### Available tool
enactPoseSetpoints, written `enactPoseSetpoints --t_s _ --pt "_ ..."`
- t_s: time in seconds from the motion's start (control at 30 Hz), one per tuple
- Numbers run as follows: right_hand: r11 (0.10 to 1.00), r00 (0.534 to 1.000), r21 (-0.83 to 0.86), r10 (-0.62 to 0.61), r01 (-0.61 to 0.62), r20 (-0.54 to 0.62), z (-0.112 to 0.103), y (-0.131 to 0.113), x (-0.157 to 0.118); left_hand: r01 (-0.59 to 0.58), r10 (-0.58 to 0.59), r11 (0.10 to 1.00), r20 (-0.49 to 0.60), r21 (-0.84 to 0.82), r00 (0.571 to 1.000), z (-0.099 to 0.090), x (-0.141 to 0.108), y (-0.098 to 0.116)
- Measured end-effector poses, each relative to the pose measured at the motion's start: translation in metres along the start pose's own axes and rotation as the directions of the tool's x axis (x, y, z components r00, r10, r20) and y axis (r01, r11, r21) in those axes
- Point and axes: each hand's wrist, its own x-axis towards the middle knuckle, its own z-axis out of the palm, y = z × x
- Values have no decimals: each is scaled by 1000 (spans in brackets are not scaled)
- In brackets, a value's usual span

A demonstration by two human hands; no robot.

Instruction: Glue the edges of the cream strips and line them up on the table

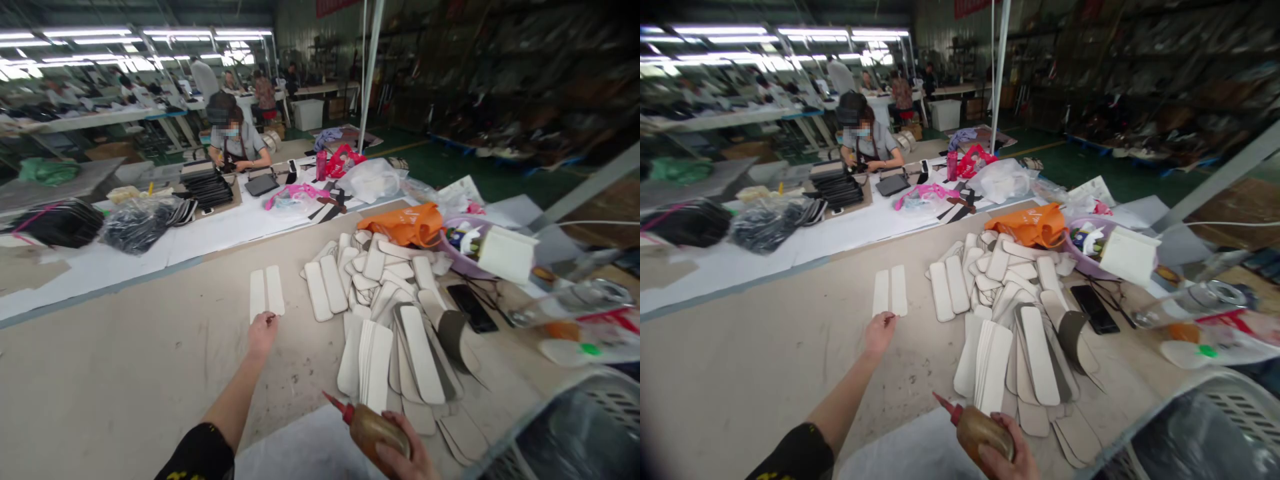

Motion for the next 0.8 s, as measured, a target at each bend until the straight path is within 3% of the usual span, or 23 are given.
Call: enactPoseSetpoints --t_s 0.1,0.27,0.4,0.47,0.53,0.7,0.8 --pt "991 998 124 -50 54 -32 -4 -2 -14 -219 247 958 143 -185 959 23 -50 24" --pt "973 994 209 -85 97 -66 -31 -16 -36 -433 515 845 260 -313 817 55 -141 73" --pt "956 990 273 -75 106 -121 -59 -26 -46 -622 645 753 423 -214 636 72 -181 115" --pt "955 984 271 -82 124 -159 -70 -27 -47 -700 640 703 541 -125 546 79 -190 133" --pt "952 981 274 -90 136 -171 -79 -23 -46 -737 576 675 645 -30 502 84 -194 147" --pt "935 987 330 -91 131 -135 -95 -11 -43 -767 466 637 758 71 456 94 -198 166" --pt "931 987 340 -89 130 -132 -99 -8 -46 -748 417 655 776 105 474 98 -200 169"
